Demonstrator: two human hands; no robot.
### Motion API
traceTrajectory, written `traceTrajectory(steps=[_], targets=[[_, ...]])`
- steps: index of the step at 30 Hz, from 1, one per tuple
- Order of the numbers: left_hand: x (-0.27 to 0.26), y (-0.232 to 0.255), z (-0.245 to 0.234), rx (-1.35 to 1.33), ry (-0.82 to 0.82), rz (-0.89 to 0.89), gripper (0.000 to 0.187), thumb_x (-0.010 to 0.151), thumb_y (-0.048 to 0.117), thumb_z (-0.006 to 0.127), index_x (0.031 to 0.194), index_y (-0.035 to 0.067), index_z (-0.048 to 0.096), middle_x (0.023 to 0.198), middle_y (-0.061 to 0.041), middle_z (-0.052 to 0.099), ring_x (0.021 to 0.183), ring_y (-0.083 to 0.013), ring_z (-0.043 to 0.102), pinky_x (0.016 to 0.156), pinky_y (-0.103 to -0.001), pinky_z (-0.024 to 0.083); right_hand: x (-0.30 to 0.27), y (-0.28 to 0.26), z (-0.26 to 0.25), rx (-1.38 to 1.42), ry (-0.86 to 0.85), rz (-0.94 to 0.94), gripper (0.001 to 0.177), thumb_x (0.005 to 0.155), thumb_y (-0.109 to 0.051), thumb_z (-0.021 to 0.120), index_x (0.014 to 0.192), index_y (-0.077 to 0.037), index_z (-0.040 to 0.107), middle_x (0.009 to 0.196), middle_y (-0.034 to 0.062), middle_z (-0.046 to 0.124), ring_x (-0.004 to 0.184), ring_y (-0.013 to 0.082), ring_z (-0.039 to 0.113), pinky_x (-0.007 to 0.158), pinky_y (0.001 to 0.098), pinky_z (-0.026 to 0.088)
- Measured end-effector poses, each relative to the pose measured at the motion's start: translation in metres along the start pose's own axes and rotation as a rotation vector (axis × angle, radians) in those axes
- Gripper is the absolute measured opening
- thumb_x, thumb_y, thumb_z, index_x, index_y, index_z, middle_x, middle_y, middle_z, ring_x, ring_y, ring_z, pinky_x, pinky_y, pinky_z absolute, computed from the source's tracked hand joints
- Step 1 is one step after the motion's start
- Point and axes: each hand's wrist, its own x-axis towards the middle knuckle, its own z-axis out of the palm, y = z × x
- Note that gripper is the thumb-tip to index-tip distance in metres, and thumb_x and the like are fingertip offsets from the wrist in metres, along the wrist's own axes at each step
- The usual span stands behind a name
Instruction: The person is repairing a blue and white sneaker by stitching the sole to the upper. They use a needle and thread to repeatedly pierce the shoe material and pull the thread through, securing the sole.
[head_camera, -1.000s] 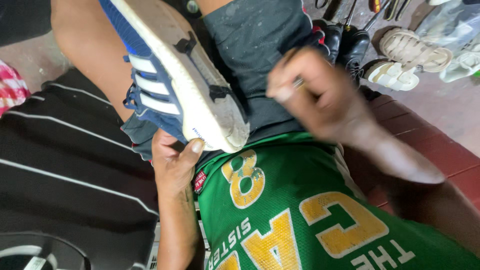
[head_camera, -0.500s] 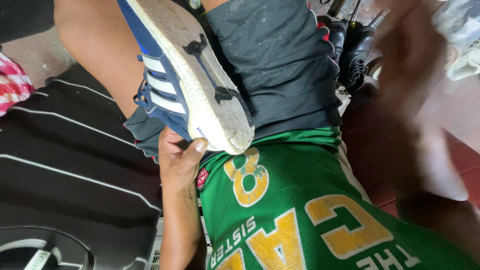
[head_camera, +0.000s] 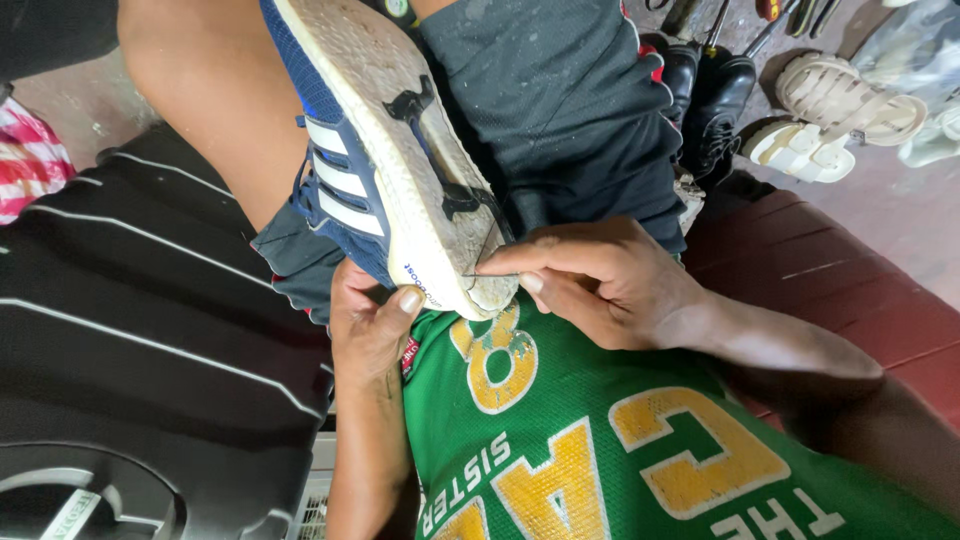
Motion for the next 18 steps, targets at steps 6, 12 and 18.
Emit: traceTrajectory(steps=[6,12,18], targets=[[0.001,0.003,0.002,-0.025,-0.008,-0.009,0.046,0.087,0.012,0.083,0.126,-0.006,0.065,0.117,-0.012,0.074,0.107,-0.0188,0.07,0.105,-0.035,0.053,0.0,0.0,0.0,-0.032,-0.012,-0.02,0.035,0.098,-0.003,0.058,0.131,-0.01,0.069,0.085,0.0041,0.073,0.064,0.0074,0.067,0.059,0.0232,0.051],[0.004,0.015,0.014,0.207,-0.017,-0.016,0.031,0.091,0.006,0.08,0.119,-0.004,0.069,0.116,-0.008,0.075,0.105,-0.0146,0.068,0.102,-0.031,0.053,-0.004,-0.001,-0.003,-0.259,0.031,0.0,0.037,0.093,-0.001,0.06,0.127,-0.011,0.072,0.079,0.0036,0.072,0.059,0.0115,0.067,0.054,0.0273,0.053],[0.007,0.035,0.041,0.816,-0.092,-0.042,0.037,0.074,0.011,0.091,0.105,0.002,0.074,0.098,-0.006,0.08,0.088,-0.0144,0.078,0.081,-0.029,0.06,-0.012,0.008,-0.02,-0.446,0.042,-0.128,0.028,0.092,-0.004,0.066,0.118,-0.011,0.073,0.092,0.0049,0.075,0.072,0.0172,0.073,0.063,0.0299,0.058]])
